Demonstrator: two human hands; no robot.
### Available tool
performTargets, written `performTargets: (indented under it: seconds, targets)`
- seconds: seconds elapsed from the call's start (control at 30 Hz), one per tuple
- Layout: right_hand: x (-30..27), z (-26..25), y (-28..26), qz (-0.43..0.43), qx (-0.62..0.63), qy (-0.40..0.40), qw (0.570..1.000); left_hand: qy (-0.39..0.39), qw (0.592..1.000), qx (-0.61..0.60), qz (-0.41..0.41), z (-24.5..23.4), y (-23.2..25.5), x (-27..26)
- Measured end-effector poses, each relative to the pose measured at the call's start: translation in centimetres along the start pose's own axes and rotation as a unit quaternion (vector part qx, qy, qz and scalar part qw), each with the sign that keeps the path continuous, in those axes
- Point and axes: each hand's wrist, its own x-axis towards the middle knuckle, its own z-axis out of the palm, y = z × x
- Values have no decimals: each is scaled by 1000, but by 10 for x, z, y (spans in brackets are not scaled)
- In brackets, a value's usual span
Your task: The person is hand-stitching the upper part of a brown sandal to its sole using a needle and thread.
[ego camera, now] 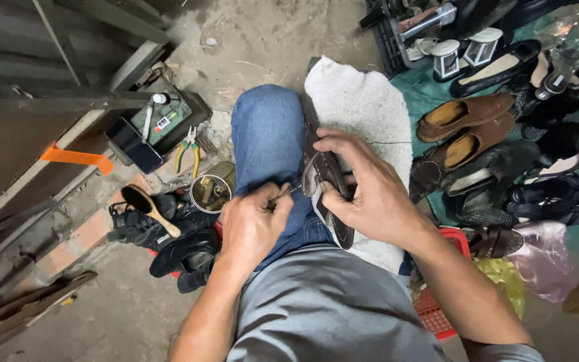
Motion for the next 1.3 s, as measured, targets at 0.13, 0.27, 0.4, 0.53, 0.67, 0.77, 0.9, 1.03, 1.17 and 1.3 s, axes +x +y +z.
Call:
performTargets:
  seconds: [0.13,0.27,0.4,0.53,0.67,0.77,0.9,1.03,1.17,1.3]
  targets:
    - [-3,5,1,-2,-16,5,1000,-38,997,60,0,2,-2,-3]
    - [-5,7,4,-8,-9,18,1000,-46,995,87,30,1,-1,-3]
    - [-5,9,8,-28,-8,26,999,-30,994,60,89,19,-7,-1]
    - [-6,7,8,-19,-6,26,999,-78,991,76,77,30,-2,0]
    - [-7,-1,11,13,13,28,999,-117,979,-160,39,19,3,-4]
    - [-7,-3,12,39,26,38,998,-156,885,-439,-4,9,-15,-13]
    - [-7,-8,2,85,16,38,996,-218,872,-433,63,-31,-47,-25]
    - [-3,-14,5,153,-41,-25,987,-244,953,-163,80,-60,-74,-54]
    - [-3,-20,9,201,-53,-38,977,-187,953,12,-240,-81,-119,-79]
    - [-9,-26,20,208,-119,-15,971,-2,929,-30,-368,-107,-151,-102]
